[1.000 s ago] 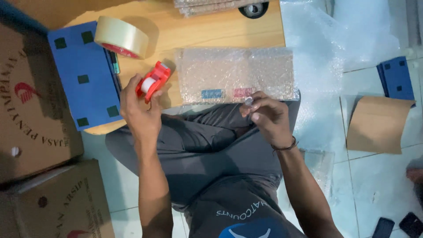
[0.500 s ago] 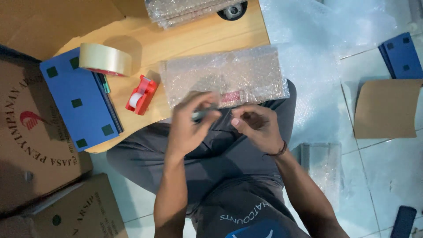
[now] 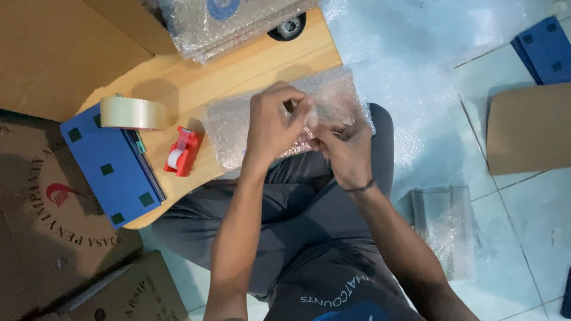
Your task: Wrapping small rectangular items in bubble wrap and securing them with tape.
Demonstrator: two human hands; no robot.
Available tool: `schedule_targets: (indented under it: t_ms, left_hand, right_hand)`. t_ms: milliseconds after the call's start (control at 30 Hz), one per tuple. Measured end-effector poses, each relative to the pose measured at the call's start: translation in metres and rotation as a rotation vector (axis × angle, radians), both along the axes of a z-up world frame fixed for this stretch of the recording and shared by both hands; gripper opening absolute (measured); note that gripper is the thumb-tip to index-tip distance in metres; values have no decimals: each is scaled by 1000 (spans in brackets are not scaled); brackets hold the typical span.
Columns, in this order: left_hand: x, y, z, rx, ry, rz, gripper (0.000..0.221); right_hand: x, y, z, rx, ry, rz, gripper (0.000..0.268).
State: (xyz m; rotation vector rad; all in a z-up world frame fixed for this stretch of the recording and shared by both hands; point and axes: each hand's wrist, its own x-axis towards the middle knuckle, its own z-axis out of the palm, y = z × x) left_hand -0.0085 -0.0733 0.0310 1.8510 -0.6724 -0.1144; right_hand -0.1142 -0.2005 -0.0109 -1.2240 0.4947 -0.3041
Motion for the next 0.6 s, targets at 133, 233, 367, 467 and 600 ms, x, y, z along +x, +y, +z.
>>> schedule_targets:
  t_ms: [133,233,367,467,600]
  left_hand:
    - [21,-12,-9,151,-62,59,10]
    - [32,-21,-20,247,-159,109,7]
    - [45,-29,-48,316,-218,165,7]
    - [46,-34,-69,418,-230,250,8]
    - [48,-36,-80,535,-100,271,17]
  right_hand:
    - [18,-17,5,-50,64,-37,64]
    - [31,-26,-12,-44,109,-71,58]
    - [49,-27,-17,-65,130,-86,56]
    - [59,-25,-33,-17,146,-102,57]
    - [63,-20,-26,-68,179,-102,53]
